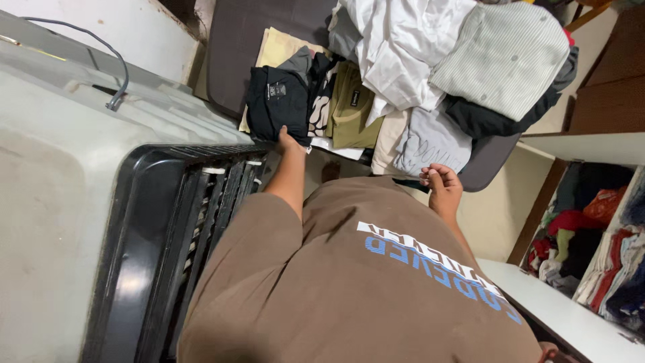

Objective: The person folds various garments from a pile on a chair and places them into a wardrobe. The person handles shirts, pants, and other clothing items one by one, folding them neatly before stacking them on shelves inside the wardrobe.

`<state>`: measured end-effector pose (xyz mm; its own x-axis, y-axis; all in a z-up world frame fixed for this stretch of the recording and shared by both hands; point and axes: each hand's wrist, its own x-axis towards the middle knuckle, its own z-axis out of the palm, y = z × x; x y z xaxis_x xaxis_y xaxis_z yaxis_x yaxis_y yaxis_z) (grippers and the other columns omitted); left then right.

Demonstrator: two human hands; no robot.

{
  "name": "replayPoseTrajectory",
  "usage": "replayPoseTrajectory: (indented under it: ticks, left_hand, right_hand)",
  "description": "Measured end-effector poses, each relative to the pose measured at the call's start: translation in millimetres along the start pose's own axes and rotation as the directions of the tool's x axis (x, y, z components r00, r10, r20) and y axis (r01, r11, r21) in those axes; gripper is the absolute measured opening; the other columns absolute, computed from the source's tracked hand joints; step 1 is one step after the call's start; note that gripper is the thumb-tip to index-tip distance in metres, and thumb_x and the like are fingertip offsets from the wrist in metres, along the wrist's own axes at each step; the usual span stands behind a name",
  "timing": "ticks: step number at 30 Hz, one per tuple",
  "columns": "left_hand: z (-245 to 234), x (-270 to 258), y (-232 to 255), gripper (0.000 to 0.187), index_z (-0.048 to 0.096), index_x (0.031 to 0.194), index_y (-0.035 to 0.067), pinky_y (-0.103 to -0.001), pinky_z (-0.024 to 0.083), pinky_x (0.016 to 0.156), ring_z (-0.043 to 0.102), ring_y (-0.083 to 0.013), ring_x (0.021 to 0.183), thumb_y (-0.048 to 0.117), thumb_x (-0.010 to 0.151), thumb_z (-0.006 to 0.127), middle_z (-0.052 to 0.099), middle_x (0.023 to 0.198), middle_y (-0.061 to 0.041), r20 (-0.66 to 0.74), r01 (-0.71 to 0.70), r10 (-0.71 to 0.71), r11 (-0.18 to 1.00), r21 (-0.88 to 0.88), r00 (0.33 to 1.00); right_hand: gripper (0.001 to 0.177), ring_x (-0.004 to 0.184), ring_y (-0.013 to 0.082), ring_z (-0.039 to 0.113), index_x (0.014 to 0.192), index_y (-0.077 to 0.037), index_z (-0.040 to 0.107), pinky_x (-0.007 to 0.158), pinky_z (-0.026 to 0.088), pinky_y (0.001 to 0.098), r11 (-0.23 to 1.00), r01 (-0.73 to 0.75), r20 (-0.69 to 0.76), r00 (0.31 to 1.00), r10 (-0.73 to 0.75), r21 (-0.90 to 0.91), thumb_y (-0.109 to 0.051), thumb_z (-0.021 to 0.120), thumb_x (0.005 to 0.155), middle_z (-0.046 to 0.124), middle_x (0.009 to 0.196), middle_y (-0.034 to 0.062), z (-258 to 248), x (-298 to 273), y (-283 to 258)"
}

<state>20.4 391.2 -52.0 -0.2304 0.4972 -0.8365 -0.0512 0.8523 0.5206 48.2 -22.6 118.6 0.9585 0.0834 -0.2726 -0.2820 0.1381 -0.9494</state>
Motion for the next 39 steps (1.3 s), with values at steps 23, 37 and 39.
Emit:
replayPoseTrajectory:
  ticks: [23,37,39]
  left_hand:
    - [18.2,-179.0,185.2,0.057,0.056,0.117,-0.015,-0.039,0.053,0.096,0.065,-0.0290,0.104,0.010,0.073,0.080,0.064,0.117,-0.023,0.656,-0.510,0.502,0.836,-0.201,0.564]
    - [-25.2,-305.7,111.1,0.071,0.052,0.142,-0.005,-0.042,0.055,0.100,0.066,-0.0314,0.114,-0.001,0.072,0.060,0.064,0.131,-0.016,0.909,-0.439,-0.413,0.829,0.346,-0.064]
    - [-24.6,-315.5,83.4,0.072,0.051,0.144,-0.005,-0.040,0.053,0.102,0.064,-0.0305,0.118,0.001,0.072,0.060,0.064,0.134,-0.015,0.859,-0.439,-0.510,0.784,0.439,-0.052]
  right_hand:
    - [0.022,0.093,0.0165,0.071,0.117,0.002,0.064,0.078,0.055,0.0290,0.981,-0.092,0.105,0.988,0.111,-0.170,-0.013,0.062,0.101,0.074,0.105,0.0111,35.4,27.5,-9.1]
    - [0.050,0.107,0.0252,0.071,0.132,0.001,0.060,0.098,0.057,0.0421,0.827,-0.431,0.300,0.894,0.334,0.361,-0.014,0.066,0.085,0.070,0.122,0.0136,3.8,-19.5,-94.9]
    - [0.050,0.102,0.0232,0.071,0.130,-0.002,0.060,0.093,0.057,0.0414,0.881,-0.400,0.088,0.916,0.390,0.252,-0.005,0.065,0.080,0.071,0.117,0.0099,-1.8,-51.7,-103.5]
